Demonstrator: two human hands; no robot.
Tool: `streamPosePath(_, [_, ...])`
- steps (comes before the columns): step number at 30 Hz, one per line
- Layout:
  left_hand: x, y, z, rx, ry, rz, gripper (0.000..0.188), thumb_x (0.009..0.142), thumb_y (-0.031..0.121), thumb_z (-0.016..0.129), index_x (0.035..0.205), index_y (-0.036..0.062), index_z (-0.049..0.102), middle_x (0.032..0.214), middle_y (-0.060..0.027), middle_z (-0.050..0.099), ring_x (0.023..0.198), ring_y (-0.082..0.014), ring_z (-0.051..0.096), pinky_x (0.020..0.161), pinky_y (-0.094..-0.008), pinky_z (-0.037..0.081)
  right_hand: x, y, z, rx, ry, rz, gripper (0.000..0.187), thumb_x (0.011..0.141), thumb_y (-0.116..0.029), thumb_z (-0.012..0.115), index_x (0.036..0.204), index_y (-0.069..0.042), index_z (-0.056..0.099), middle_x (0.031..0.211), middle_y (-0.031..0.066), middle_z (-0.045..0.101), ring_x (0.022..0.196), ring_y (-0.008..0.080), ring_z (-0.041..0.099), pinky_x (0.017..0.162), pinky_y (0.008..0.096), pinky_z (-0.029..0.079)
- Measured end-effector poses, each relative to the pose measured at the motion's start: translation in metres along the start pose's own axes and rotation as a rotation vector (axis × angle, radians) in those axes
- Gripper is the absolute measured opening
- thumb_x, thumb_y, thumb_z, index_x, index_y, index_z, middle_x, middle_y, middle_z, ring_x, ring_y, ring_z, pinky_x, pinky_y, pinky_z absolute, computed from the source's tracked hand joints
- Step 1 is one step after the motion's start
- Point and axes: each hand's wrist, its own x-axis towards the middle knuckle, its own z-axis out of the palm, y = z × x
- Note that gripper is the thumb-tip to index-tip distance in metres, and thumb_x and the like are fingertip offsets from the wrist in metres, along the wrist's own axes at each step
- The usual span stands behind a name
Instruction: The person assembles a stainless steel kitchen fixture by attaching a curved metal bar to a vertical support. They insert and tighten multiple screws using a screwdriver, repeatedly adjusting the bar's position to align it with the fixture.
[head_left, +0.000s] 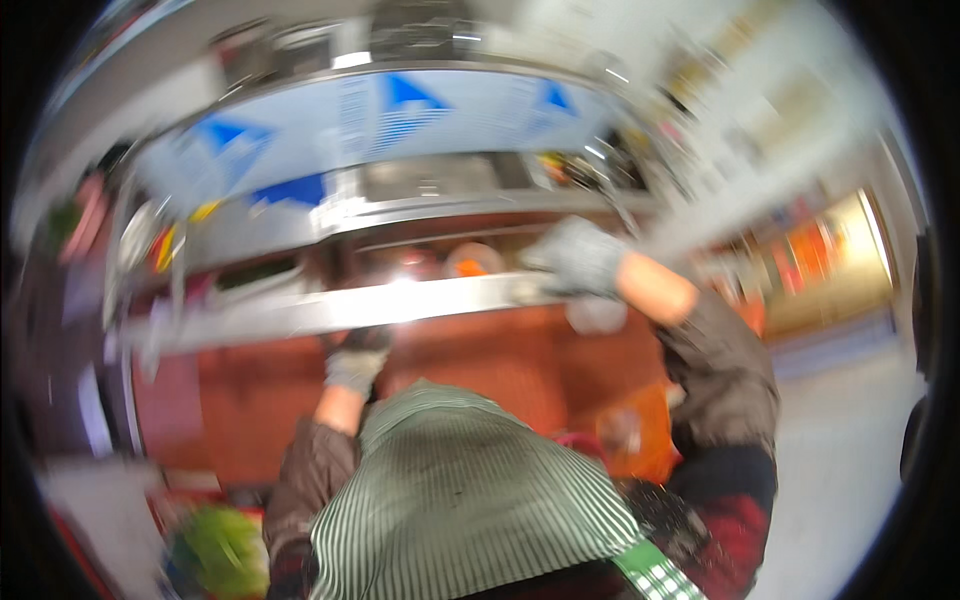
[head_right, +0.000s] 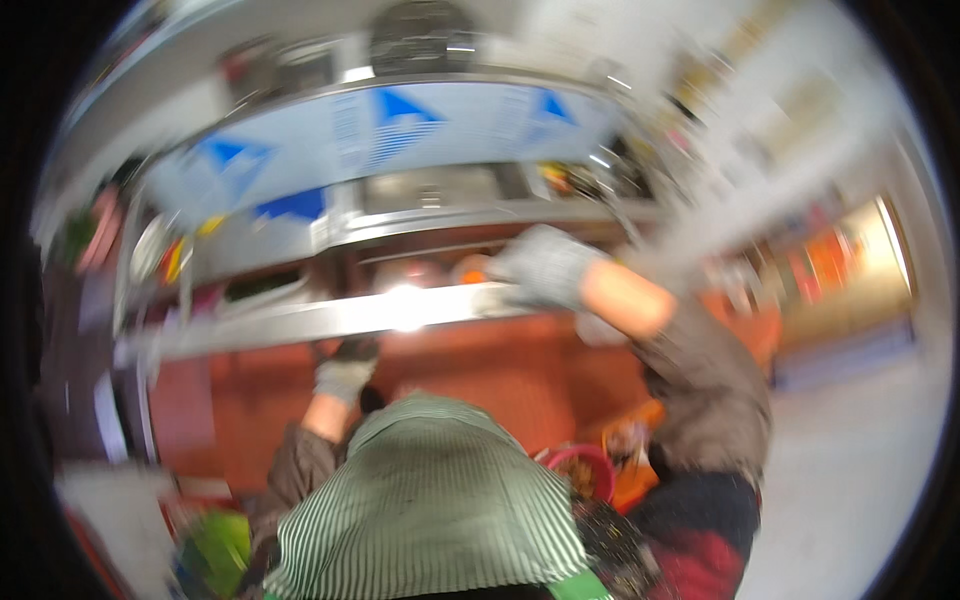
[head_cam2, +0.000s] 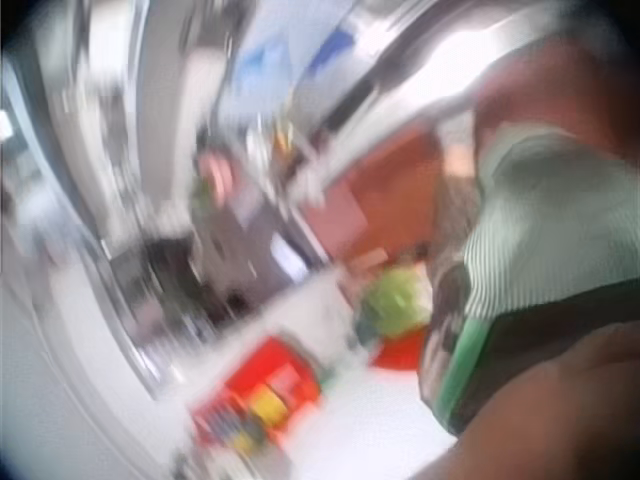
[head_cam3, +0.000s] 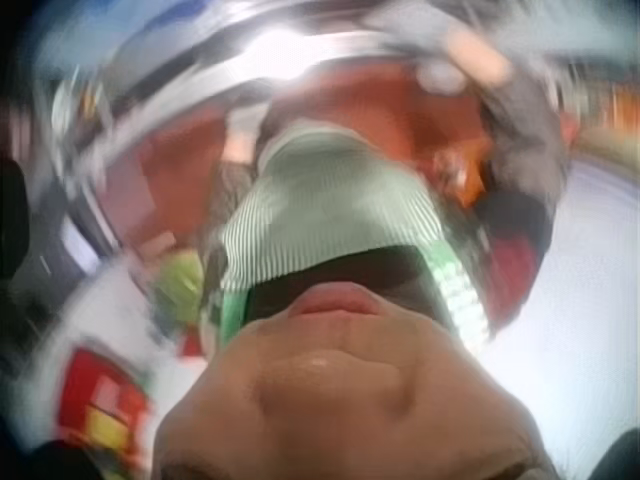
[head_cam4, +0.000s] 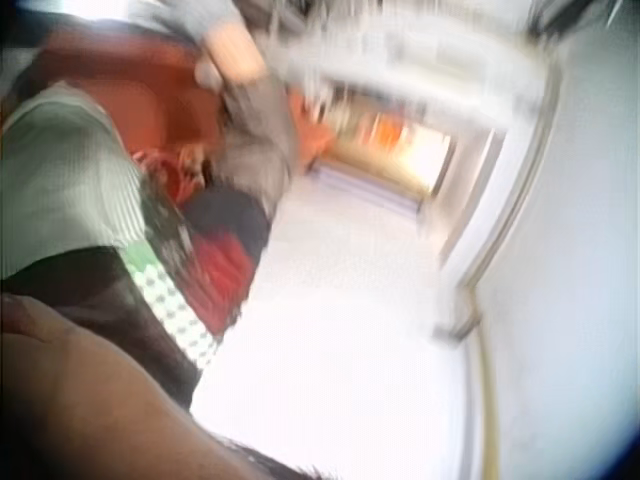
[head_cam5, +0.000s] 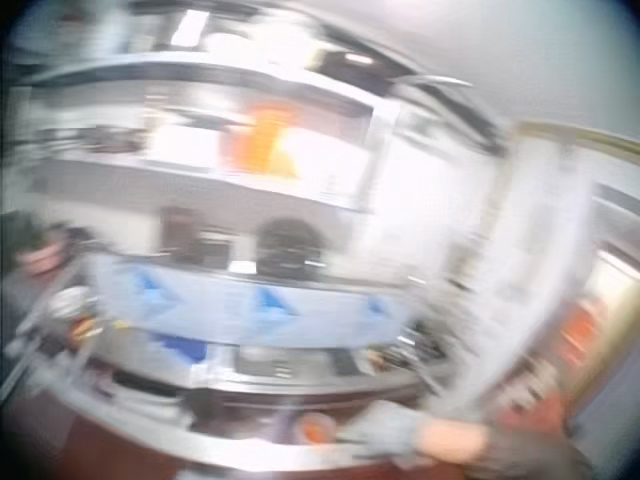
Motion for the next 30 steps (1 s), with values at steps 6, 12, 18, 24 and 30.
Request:
streamPosePath(6, [-0.008, 0.023, -0.010, 0.220, -0.130, 0.095, 0.071, 0.075, 0.054, 0.058, 0.125, 0.0037, 0.053, 0.131, -0.0149, 0.052, 0.121, -0.0335, 0.047, 0.098, -0.0544, 0.041, -0.002, -0.042, 0.006, 0.101, 0.031, 0.166, 0.061, 0.079, -0.067, 0.047, 0.077, -0.009, 0.066, 0.059, 0.0109, 0.060, 0.068, 0.0330, 0.063, 0.060, 0.0441, 0.049])
streamPosePath(12, [0.010, 0.023, 0.017, 0.462, -0.256, 0.156, 0.055, 0.083, 0.042, 0.055, 0.122, 0.0038, 0.055, 0.127, -0.0147, 0.055, 0.119, -0.0332, 0.050, 0.100, -0.0534, 0.039, -0.013, -0.036, 0.010, 0.139, 0.062, 0.191, 0.062, 0.083, -0.063, 0.044, 0.081, -0.007, 0.069, 0.069, 0.0125, 0.067, 0.068, 0.0322, 0.065, 0.064, 0.0426, 0.047])
streamPosePath(18, [-0.014, 0.011, 0.047, 0.273, -0.043, 0.289, 0.055, 0.084, 0.043, 0.053, 0.123, 0.0035, 0.054, 0.128, -0.0147, 0.054, 0.120, -0.0332, 0.049, 0.101, -0.0530, 0.038, -0.023, -0.041, 0.012, 0.201, 0.210, 0.076, 0.052, 0.085, -0.053, 0.048, 0.081, -0.007, 0.070, 0.068, 0.0128, 0.066, 0.064, 0.0304, 0.065, 0.061, 0.0430, 0.048])
streamPosePath(24, [-0.009, 0.004, 0.073, 0.198, 0.034, 0.339, 0.056, 0.085, 0.043, 0.052, 0.124, 0.0033, 0.053, 0.129, -0.0147, 0.053, 0.121, -0.0332, 0.048, 0.102, -0.0526, 0.038, -0.016, -0.029, -0.010, 0.213, 0.174, 0.001, 0.035, 0.082, -0.044, 0.052, 0.088, -0.015, 0.072, 0.074, 0.0083, 0.068, 0.073, 0.0271, 0.066, 0.064, 0.0432, 0.049])
streamPosePath(30, [0.017, 0.010, 0.099, 0.168, 0.096, 0.327, 0.057, 0.085, 0.044, 0.051, 0.125, 0.0030, 0.052, 0.130, -0.0147, 0.052, 0.122, -0.0332, 0.047, 0.103, -0.0522, 0.037, 0.027, 0.008, -0.017, 0.178, 0.289, -0.077, 0.026, 0.080, -0.034, 0.054, 0.082, -0.011, 0.067, 0.076, 0.0054, 0.065, 0.071, 0.0215, 0.064, 0.058, 0.0379, 0.050])
